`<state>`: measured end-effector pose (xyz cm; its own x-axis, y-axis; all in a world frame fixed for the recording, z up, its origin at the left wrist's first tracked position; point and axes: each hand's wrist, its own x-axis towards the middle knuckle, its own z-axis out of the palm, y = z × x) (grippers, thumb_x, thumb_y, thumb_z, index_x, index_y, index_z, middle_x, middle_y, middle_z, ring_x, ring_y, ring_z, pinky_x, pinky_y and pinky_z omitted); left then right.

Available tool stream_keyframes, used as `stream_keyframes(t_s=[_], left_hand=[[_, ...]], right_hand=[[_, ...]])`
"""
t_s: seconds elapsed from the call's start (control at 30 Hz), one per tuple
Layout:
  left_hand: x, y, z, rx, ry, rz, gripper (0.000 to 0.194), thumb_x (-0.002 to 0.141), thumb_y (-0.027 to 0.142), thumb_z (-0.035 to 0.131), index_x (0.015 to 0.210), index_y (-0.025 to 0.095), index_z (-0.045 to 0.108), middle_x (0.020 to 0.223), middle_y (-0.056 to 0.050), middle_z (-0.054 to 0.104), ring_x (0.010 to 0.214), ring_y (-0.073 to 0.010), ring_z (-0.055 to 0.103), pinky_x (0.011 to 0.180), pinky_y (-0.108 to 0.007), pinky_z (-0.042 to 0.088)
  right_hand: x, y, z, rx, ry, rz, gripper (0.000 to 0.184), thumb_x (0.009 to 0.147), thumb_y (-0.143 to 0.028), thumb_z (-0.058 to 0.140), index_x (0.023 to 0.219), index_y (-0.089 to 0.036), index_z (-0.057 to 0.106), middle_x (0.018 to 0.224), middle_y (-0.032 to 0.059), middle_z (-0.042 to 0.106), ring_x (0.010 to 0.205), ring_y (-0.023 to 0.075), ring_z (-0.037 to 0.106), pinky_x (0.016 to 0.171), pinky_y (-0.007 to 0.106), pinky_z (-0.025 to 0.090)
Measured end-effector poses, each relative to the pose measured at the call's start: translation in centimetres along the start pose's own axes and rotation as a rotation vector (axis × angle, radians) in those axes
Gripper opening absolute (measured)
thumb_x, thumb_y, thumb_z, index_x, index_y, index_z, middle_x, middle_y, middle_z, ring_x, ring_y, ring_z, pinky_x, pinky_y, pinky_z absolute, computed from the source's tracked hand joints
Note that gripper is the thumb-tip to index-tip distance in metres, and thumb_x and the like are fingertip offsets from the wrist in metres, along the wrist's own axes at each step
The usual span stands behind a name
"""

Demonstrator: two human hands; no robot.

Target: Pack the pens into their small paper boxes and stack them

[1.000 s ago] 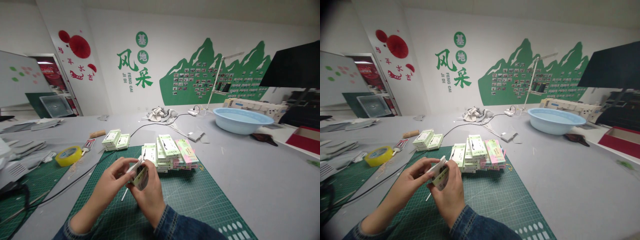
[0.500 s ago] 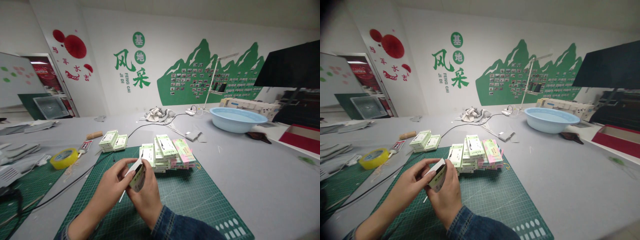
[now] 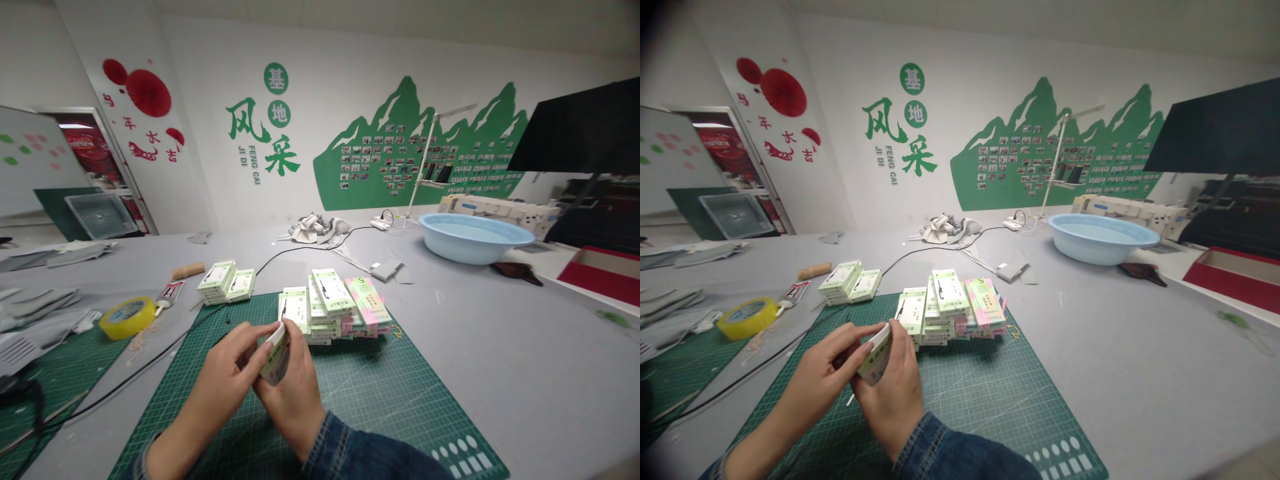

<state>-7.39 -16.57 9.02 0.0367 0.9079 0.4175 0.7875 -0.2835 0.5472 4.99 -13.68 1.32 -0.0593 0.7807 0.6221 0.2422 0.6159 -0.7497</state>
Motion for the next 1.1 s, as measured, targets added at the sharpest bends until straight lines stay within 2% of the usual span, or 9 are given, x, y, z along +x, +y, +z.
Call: stream_keyframes(t_s=[0.17, 0.4, 0.57, 0.67, 0.73, 0.77, 0.83, 0.93, 1.1], left_hand=[[-1.2, 0.3, 1.0, 0.18, 0.126, 0.077, 0.039, 0.098, 0.04, 0.05, 0.13, 0.027, 0.066, 0.085, -0.002, 0.058, 0.079, -0.0165, 0.06, 0.074, -0.027, 0.049], [-2.3, -0.6, 2.0, 0.285, 0.259, 0.213, 0.037, 0.095, 0.032, 0.056, 0.13, 0.026, 0.067, 0.096, -0.006, 0.058, 0.089, -0.0211, 0.057, 0.08, -0.034, 0.05], [-2.6, -0.7, 2.5, 0.198, 0.19, 0.109, 0.039, 0.093, 0.036, 0.057, 0.131, 0.03, 0.065, 0.104, -0.007, 0.063, 0.091, -0.0221, 0.061, 0.083, -0.036, 0.052], [-1.9, -1.5, 1.8, -0.011, 0.114, -0.051, 0.037, 0.093, 0.042, 0.057, 0.126, 0.029, 0.066, 0.109, -0.006, 0.069, 0.091, -0.0216, 0.064, 0.08, -0.033, 0.053], [-0.4, -2.7, 0.6, -0.193, 0.126, -0.208, 0.037, 0.091, 0.047, 0.059, 0.119, 0.026, 0.069, 0.098, -0.004, 0.071, 0.076, -0.0188, 0.064, 0.066, -0.029, 0.051], [0.8, -3.3, 0.0, -0.302, 0.151, -0.277, 0.039, 0.089, 0.049, 0.061, 0.117, 0.024, 0.068, 0.085, -0.002, 0.069, 0.068, -0.0173, 0.061, 0.059, -0.026, 0.048], [3.7, -4.5, -0.9, -0.49, 0.189, -0.36, 0.045, 0.083, 0.051, 0.068, 0.116, 0.021, 0.067, 0.064, 0.003, 0.06, 0.057, -0.0148, 0.055, 0.05, -0.022, 0.04], [8.9, -5.6, -1.0, -0.747, 0.018, -0.469, 0.048, 0.071, 0.044, 0.08, 0.109, 0.017, 0.07, 0.078, -0.002, 0.07, 0.066, -0.0154, 0.062, 0.055, -0.022, 0.045], [14.9, -6.4, 2.3, -0.827, -0.076, -0.548, 0.038, 0.065, 0.032, 0.083, 0.095, 0.011, 0.073, 0.072, -0.005, 0.071, 0.062, -0.0151, 0.063, 0.053, -0.021, 0.045]], right_hand=[[0.2, -0.1, -0.2, 0.024, -0.013, 0.017, 0.075, 0.08, -0.023, 0.07, 0.145, -0.016, 0.035, 0.137, 0.0173, 0.057, 0.126, 0.0289, 0.058, 0.109, 0.046, 0.048], [0.5, -0.1, -0.5, 0.039, -0.007, 0.056, 0.072, 0.078, -0.015, 0.063, 0.145, -0.016, 0.037, 0.136, 0.0161, 0.057, 0.125, 0.0277, 0.058, 0.108, 0.044, 0.048], [0.4, -0.2, -0.6, 0.041, -0.033, 0.032, 0.068, 0.082, -0.015, 0.062, 0.145, -0.017, 0.036, 0.137, 0.015, 0.056, 0.126, 0.0266, 0.057, 0.11, 0.044, 0.046], [-0.1, -0.3, -0.7, 0.011, -0.096, 0.015, 0.083, 0.081, -0.015, 0.066, 0.152, -0.019, 0.026, 0.146, 0.0155, 0.049, 0.135, 0.028, 0.05, 0.114, 0.046, 0.042], [-0.5, -0.5, -0.9, -0.021, -0.162, 0.027, 0.102, 0.075, -0.017, 0.076, 0.157, -0.019, 0.015, 0.153, 0.0166, 0.042, 0.14, 0.0315, 0.044, 0.116, 0.048, 0.04], [-0.6, -0.6, -1.1, -0.036, -0.187, 0.037, 0.11, 0.071, -0.019, 0.08, 0.158, -0.02, 0.012, 0.155, 0.0172, 0.039, 0.141, 0.0332, 0.042, 0.116, 0.049, 0.04], [-0.6, -0.9, -1.7, -0.059, -0.206, 0.033, 0.113, 0.069, -0.023, 0.084, 0.158, -0.02, 0.014, 0.155, 0.0172, 0.04, 0.141, 0.0347, 0.043, 0.115, 0.05, 0.042], [0.2, -1.1, -2.9, -0.079, -0.182, -0.044, 0.095, 0.077, -0.022, 0.077, 0.155, -0.021, 0.023, 0.152, 0.015, 0.044, 0.14, 0.0317, 0.044, 0.115, 0.049, 0.041], [1.8, -0.5, -4.5, -0.149, -0.111, -0.064, 0.065, 0.085, -0.016, 0.063, 0.146, -0.019, 0.042, 0.141, 0.0131, 0.056, 0.131, 0.0282, 0.052, 0.112, 0.046, 0.045]])
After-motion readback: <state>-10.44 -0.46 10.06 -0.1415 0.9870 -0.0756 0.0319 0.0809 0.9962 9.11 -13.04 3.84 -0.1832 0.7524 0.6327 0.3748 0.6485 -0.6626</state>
